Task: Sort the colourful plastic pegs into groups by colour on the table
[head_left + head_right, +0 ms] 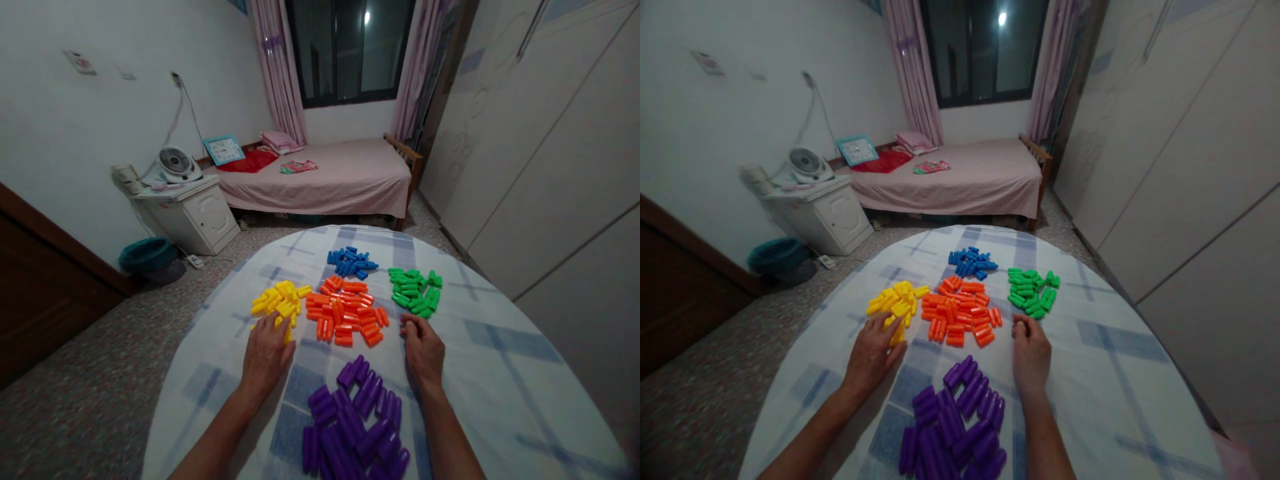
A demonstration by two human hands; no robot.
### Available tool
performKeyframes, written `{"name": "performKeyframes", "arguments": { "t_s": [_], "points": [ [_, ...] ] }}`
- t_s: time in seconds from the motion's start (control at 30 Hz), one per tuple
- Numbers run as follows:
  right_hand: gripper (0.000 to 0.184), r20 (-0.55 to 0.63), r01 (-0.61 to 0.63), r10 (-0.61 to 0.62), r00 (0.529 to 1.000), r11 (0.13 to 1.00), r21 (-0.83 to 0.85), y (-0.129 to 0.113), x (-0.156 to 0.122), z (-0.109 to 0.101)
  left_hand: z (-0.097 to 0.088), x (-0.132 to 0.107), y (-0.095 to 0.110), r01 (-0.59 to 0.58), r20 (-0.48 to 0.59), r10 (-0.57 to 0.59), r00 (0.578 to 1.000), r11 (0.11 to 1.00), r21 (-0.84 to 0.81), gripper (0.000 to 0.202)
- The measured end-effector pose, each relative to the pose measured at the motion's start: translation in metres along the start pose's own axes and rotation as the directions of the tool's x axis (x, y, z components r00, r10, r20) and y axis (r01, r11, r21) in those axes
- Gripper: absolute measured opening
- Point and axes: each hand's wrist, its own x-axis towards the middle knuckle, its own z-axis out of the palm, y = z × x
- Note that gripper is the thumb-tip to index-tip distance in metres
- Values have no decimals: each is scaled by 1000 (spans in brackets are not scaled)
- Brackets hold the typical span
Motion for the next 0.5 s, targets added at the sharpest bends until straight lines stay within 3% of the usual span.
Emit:
{"name": "performKeyframes", "arguments": {
  "t_s": [0.13, 0.2, 0.27, 0.37, 0.5],
  "points": [
    [34, 8, -1, 1, 1000, 1000, -7, -1, 0, -1, 2, 37, -7, -181, -67, 180, 981, 983, -11, 32],
    [35, 9, 3, -3, 1000, 1000, -3, -2, -1, -1, 8, 64, -9, -254, -23, 254, 967, 967, -17, 31],
    [36, 13, 8, -8, 1000, 1000, 0, -2, -1, -1, 17, 91, -9, -332, 89, 333, 939, 943, -29, 31],
    [38, 23, 4, -4, 1000, 1000, -9, -1, 0, -1, 29, 120, -10, -336, 221, 334, 916, 941, -27, 28],
    [38, 21, 4, -3, 1000, 1000, -14, 1, 1, 0, 35, 135, -12, -253, 270, 244, 932, 968, -2, 22]
  ]
}}
